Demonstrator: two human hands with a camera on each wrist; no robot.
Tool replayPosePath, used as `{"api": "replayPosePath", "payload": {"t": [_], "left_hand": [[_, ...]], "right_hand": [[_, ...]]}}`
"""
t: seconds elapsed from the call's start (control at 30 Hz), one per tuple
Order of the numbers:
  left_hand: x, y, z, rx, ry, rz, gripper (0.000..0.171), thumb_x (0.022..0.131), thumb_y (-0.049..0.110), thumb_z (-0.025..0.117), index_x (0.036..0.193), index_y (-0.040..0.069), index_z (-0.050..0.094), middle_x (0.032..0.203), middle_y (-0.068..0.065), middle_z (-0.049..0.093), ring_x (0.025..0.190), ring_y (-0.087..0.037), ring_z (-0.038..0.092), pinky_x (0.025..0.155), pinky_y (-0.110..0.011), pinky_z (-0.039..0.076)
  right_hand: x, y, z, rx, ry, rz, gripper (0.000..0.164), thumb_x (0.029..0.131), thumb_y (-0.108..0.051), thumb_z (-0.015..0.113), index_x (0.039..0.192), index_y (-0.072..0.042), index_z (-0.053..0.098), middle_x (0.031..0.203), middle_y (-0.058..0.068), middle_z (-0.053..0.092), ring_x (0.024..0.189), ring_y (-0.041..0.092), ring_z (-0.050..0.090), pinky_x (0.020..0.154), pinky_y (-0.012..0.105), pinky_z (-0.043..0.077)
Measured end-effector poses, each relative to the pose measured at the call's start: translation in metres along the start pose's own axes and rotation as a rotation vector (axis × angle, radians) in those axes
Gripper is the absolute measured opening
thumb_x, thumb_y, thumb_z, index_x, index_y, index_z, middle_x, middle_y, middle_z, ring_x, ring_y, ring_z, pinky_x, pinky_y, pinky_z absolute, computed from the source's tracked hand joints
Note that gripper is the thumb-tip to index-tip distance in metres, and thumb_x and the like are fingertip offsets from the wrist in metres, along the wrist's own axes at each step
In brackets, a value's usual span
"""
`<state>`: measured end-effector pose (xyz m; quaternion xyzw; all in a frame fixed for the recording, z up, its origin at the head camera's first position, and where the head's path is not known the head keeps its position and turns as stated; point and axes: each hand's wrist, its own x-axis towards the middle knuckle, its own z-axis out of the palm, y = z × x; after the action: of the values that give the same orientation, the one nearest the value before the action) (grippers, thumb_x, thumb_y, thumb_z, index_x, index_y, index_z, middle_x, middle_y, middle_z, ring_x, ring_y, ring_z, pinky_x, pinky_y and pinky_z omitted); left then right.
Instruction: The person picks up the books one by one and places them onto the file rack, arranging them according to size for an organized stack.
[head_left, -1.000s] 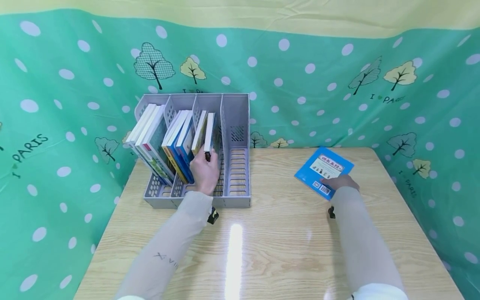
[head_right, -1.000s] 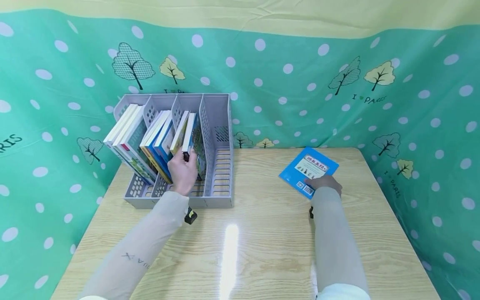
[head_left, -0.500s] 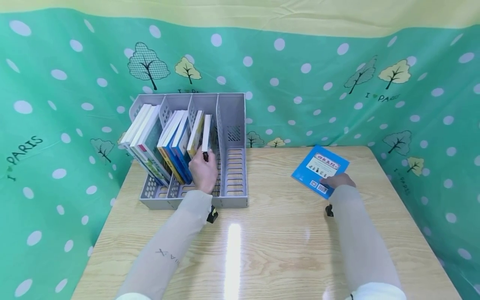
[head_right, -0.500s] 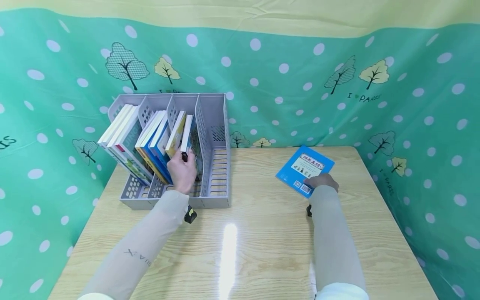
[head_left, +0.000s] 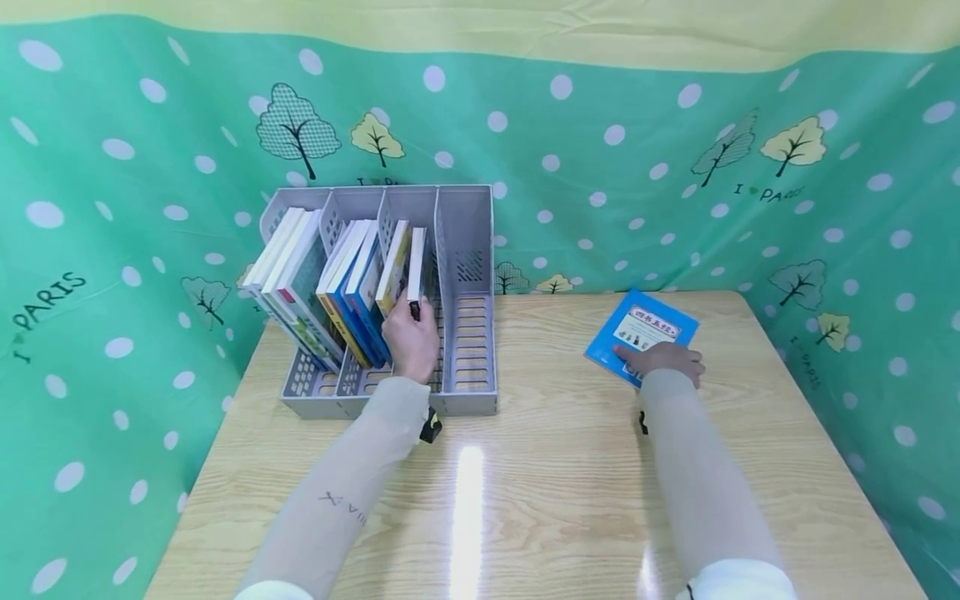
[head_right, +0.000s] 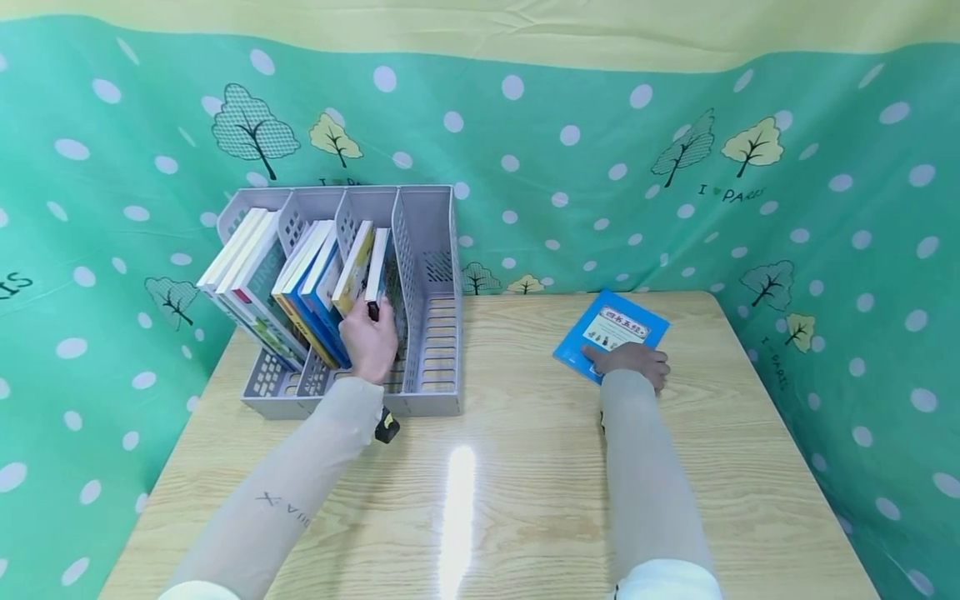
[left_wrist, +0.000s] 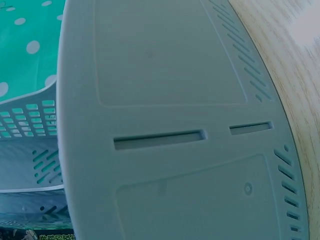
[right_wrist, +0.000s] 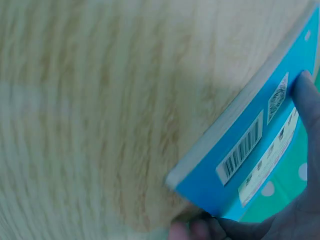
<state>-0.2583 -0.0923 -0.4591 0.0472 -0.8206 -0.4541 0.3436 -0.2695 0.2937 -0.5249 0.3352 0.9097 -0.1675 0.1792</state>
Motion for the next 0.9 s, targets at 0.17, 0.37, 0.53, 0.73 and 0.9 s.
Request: {"api": "replayPosePath", "payload": {"t": [0.17,0.37,0.53,0.73,0.9], "left_hand": [[0.000,-0.002,-0.002,0.013,-0.011,-0.025,0.015,0.097,0.015,0.055,0.098,0.002,0.062,0.067,-0.012,0.058,0.052,-0.024,0.051,0.044,-0.035,0.039],[-0.001,0.000,-0.004,0.041,-0.037,-0.045,0.015,0.097,0.014,0.057,0.101,0.001,0.062,0.072,-0.014,0.060,0.056,-0.026,0.056,0.045,-0.037,0.042],[-0.003,0.004,-0.007,0.065,-0.088,-0.092,0.023,0.097,0.013,0.056,0.112,-0.004,0.061,0.089,-0.021,0.066,0.071,-0.032,0.065,0.056,-0.042,0.055],[-0.010,0.000,-0.009,0.114,-0.127,-0.121,0.027,0.096,0.014,0.057,0.118,-0.001,0.060,0.100,-0.024,0.067,0.085,-0.037,0.067,0.070,-0.048,0.057],[-0.021,-0.007,-0.011,0.132,-0.150,-0.132,0.036,0.096,0.014,0.057,0.129,-0.001,0.056,0.114,-0.026,0.064,0.097,-0.040,0.065,0.081,-0.050,0.055]], "right_hand": [[-0.012,-0.001,-0.008,0.078,-0.034,-0.002,0.124,0.067,-0.079,0.061,0.134,0.020,0.026,0.108,0.030,0.038,0.091,0.038,0.040,0.066,0.044,0.047],[-0.043,0.001,-0.028,0.112,-0.058,-0.042,0.102,0.081,-0.061,0.064,0.134,0.018,0.028,0.111,0.029,0.042,0.094,0.038,0.043,0.078,0.046,0.049],[-0.041,0.005,-0.033,0.161,-0.086,-0.020,0.098,0.083,-0.056,0.065,0.137,0.016,0.027,0.115,0.028,0.041,0.095,0.037,0.042,0.079,0.045,0.050],[-0.036,0.011,-0.035,0.171,-0.117,-0.024,0.101,0.082,-0.057,0.065,0.138,0.018,0.025,0.114,0.029,0.039,0.097,0.037,0.039,0.078,0.043,0.049],[-0.032,0.013,-0.031,0.328,-0.134,0.054,0.104,0.080,-0.054,0.069,0.141,0.011,0.014,0.117,0.029,0.040,0.096,0.037,0.044,0.073,0.045,0.052]]}}
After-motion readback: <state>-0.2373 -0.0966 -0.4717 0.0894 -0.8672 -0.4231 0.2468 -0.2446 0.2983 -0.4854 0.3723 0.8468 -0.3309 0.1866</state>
